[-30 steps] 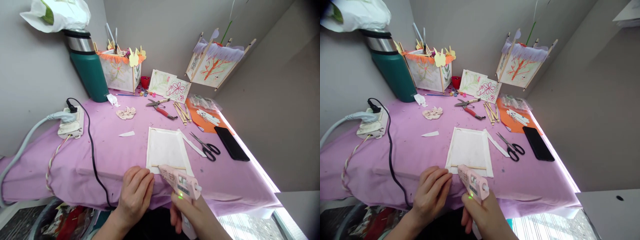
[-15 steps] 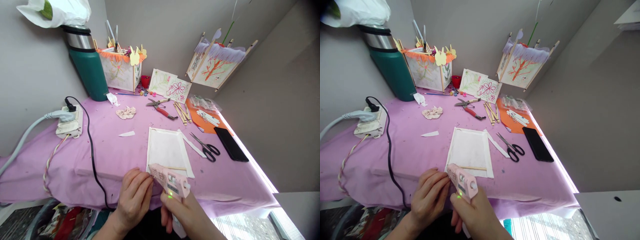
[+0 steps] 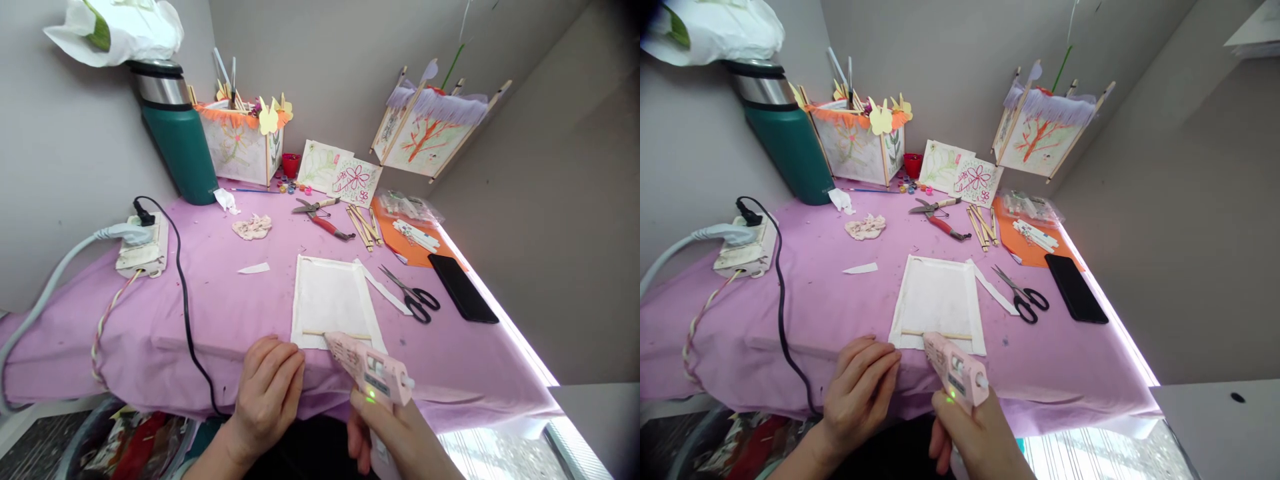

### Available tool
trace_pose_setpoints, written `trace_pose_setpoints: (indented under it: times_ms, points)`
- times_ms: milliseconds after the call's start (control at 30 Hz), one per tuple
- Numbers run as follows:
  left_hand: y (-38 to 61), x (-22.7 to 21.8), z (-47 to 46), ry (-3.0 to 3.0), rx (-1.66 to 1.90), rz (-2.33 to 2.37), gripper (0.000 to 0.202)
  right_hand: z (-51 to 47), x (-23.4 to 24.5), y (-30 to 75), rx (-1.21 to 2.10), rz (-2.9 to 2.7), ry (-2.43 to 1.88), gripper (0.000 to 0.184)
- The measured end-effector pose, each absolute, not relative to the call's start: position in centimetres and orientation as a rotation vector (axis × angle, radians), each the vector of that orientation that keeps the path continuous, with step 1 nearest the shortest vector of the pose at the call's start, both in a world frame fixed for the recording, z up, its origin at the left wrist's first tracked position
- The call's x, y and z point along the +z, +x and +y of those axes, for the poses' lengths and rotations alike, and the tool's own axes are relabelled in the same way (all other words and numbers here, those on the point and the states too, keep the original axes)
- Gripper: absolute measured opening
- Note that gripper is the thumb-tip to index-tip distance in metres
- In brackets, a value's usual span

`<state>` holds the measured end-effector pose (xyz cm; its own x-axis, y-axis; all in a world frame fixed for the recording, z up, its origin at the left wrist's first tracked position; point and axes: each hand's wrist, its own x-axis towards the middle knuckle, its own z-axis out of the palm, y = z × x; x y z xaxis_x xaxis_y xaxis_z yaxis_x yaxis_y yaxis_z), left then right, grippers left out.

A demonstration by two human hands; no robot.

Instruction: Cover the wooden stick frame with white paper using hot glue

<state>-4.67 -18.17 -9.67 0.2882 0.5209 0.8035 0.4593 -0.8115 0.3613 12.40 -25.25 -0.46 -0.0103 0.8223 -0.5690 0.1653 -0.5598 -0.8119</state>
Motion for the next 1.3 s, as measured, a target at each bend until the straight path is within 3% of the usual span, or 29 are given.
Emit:
trace_pose_setpoints:
  times_ms: [600,933,1300]
  points:
    - [-4.7,-10.0,-18.0,2.498,1.565,0.932,0.031,-23.7,-1.5,10.4,1.629,-1.104,-1.629,0.037]
    - [-4.7,-9.6,-18.1,2.521,1.582,0.949,0.032,-25.7,-1.0,12.6,1.557,-1.013,-1.748,0.051]
    - [-4.6,-9.2,-17.9,2.568,1.589,0.975,0.03,-27.5,-1.7,14.4,1.477,-0.968,-1.779,0.052]
